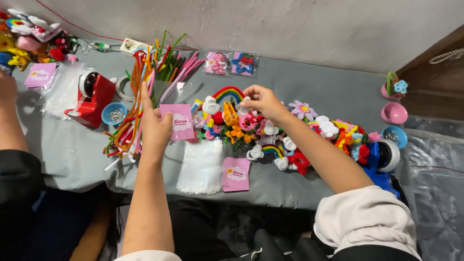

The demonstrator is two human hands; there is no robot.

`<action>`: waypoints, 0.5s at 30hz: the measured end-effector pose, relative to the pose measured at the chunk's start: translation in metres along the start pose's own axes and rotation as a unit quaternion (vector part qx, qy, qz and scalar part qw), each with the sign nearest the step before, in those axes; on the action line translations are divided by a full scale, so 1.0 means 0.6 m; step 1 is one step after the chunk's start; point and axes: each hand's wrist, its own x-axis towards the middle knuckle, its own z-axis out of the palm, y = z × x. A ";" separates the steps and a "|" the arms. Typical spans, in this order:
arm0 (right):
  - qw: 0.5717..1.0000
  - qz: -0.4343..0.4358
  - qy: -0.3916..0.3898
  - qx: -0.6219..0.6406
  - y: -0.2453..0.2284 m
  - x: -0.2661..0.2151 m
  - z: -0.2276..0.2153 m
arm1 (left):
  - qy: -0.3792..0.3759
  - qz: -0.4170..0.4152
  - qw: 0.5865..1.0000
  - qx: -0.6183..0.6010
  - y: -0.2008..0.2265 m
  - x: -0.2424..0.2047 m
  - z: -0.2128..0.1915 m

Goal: The person packages small pipe-cleaner crafts by placing them onto card backings and sliding them into plastic bags.

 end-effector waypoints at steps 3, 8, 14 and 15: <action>0.999 0.031 0.025 0.002 -0.038 -0.097 -0.034 | -0.049 0.025 0.998 -0.009 0.062 -0.019 0.023; 0.998 0.024 0.065 0.007 -0.017 -0.194 -0.096 | -0.156 0.119 0.980 -0.008 0.003 -0.025 0.147; 0.989 0.079 0.097 0.079 -0.035 -0.299 -0.102 | -0.288 0.075 0.952 -0.075 0.085 -0.115 0.195; 0.987 0.086 0.096 0.092 -0.046 -0.312 -0.097 | -0.303 0.047 0.948 -0.087 0.085 -0.125 0.202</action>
